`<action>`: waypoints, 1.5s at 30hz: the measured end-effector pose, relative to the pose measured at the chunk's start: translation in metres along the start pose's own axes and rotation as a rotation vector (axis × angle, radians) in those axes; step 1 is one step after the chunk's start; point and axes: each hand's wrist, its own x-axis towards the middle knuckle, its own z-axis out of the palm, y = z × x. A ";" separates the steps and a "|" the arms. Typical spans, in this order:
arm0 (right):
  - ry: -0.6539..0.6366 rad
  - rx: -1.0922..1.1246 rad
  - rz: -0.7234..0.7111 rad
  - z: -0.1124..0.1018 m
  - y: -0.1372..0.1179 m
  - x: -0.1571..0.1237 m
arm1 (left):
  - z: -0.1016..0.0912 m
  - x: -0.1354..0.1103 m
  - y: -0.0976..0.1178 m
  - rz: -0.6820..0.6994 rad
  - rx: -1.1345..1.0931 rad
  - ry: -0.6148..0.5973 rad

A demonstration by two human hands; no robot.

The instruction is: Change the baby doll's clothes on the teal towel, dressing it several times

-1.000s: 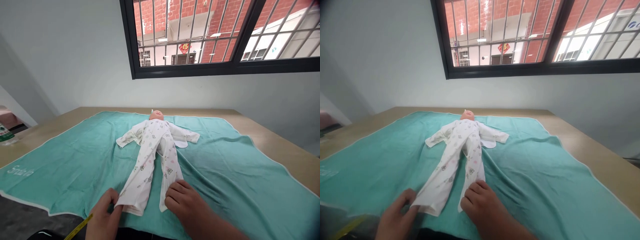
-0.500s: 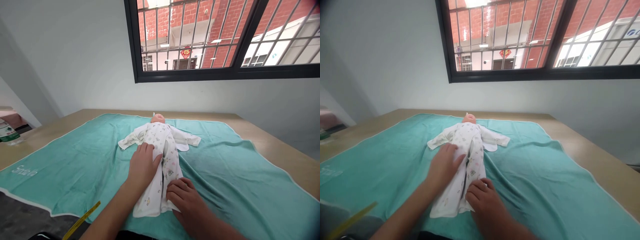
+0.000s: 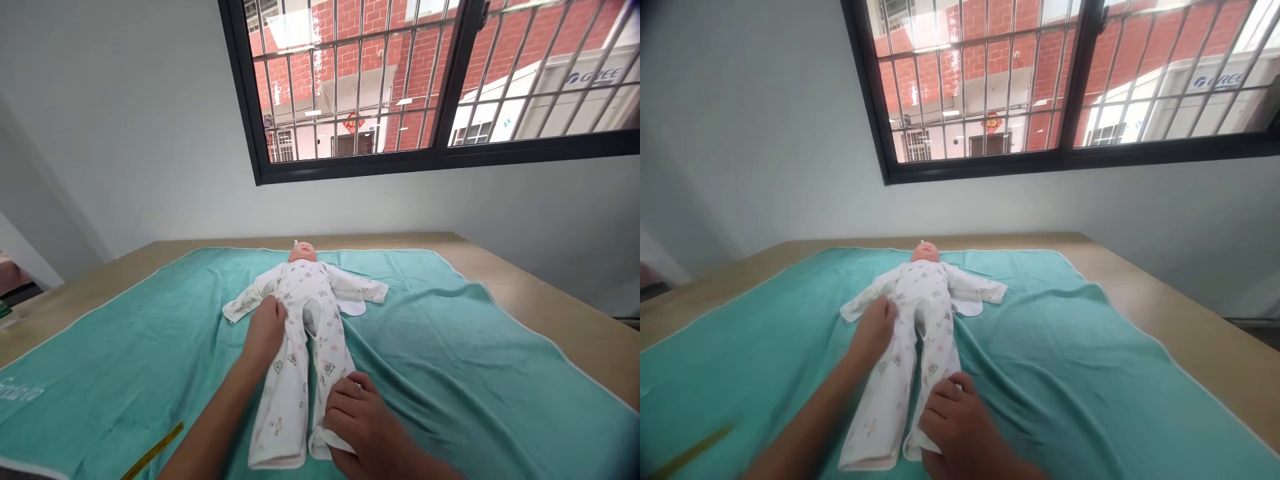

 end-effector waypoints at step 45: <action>-0.419 -0.382 0.188 -0.009 0.139 0.327 | 0.020 -0.003 -0.017 -0.266 -0.880 0.032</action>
